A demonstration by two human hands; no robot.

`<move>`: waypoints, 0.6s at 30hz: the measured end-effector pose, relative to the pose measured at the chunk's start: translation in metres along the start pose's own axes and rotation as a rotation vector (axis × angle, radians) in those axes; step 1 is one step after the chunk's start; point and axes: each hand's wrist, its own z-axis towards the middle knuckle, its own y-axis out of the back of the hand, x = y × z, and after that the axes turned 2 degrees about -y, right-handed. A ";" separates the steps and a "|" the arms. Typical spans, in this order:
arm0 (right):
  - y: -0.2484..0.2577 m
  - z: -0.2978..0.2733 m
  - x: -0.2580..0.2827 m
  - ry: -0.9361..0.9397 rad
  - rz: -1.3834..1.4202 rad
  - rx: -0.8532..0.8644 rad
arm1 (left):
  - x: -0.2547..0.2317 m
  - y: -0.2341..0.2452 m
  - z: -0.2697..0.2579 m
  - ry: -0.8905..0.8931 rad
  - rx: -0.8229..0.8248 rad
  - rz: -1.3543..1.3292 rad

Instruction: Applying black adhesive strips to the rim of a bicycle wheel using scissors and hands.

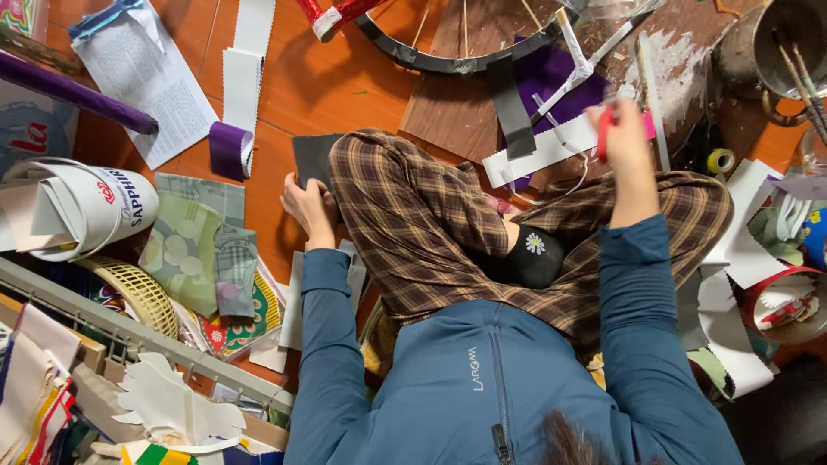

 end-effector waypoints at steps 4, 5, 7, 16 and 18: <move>0.020 0.038 -0.064 -0.037 -0.342 -0.371 | 0.028 0.002 -0.008 -0.156 0.026 0.304; 0.023 0.056 -0.094 -0.112 -0.410 -0.448 | 0.041 -0.002 -0.007 -0.249 0.062 0.524; 0.019 0.040 -0.067 -0.008 -0.434 -0.492 | -0.018 0.034 -0.034 -0.127 0.089 0.330; -0.029 -0.013 0.062 0.391 -0.566 -0.438 | -0.226 0.077 -0.066 -0.577 -0.193 -0.100; -0.057 -0.013 0.089 0.434 -0.347 -0.269 | -0.278 0.055 -0.072 -0.725 -0.151 -0.224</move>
